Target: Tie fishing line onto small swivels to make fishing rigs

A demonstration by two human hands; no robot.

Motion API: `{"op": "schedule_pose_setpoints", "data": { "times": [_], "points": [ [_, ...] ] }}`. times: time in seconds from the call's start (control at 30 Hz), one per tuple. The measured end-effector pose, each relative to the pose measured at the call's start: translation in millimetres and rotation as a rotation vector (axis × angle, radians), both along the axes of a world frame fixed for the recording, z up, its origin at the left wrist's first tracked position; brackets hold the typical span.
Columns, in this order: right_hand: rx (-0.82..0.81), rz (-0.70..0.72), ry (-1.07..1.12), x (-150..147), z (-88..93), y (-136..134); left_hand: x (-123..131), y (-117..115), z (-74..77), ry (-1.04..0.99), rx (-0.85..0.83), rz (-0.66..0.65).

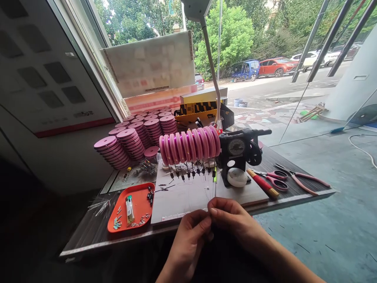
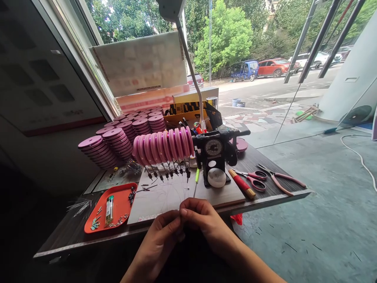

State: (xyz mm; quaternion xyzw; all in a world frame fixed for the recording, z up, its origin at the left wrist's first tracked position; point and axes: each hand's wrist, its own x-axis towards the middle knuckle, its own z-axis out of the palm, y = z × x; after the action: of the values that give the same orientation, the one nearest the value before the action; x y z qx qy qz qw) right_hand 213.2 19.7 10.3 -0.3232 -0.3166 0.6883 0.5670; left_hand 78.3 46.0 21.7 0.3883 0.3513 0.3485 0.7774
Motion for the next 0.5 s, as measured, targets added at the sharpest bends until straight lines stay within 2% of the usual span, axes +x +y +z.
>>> {"op": "schedule_pose_setpoints", "data": {
  "times": [0.13, 0.27, 0.5],
  "points": [
    [-0.023, 0.029, 0.077, -2.2, -5.9, 1.4, 0.7, -2.8, 0.2, -0.012, -0.055, 0.041],
    [-0.024, 0.031, 0.101, -3.0, -8.7, 1.2, 1.2, -3.8, -2.5, -0.018, -0.025, 0.074],
    [-0.014, -0.008, 0.005, -6.4, -1.1, -2.8, -1.3, -6.8, -2.0, -0.038, -0.098, 0.153]
  ]
}}
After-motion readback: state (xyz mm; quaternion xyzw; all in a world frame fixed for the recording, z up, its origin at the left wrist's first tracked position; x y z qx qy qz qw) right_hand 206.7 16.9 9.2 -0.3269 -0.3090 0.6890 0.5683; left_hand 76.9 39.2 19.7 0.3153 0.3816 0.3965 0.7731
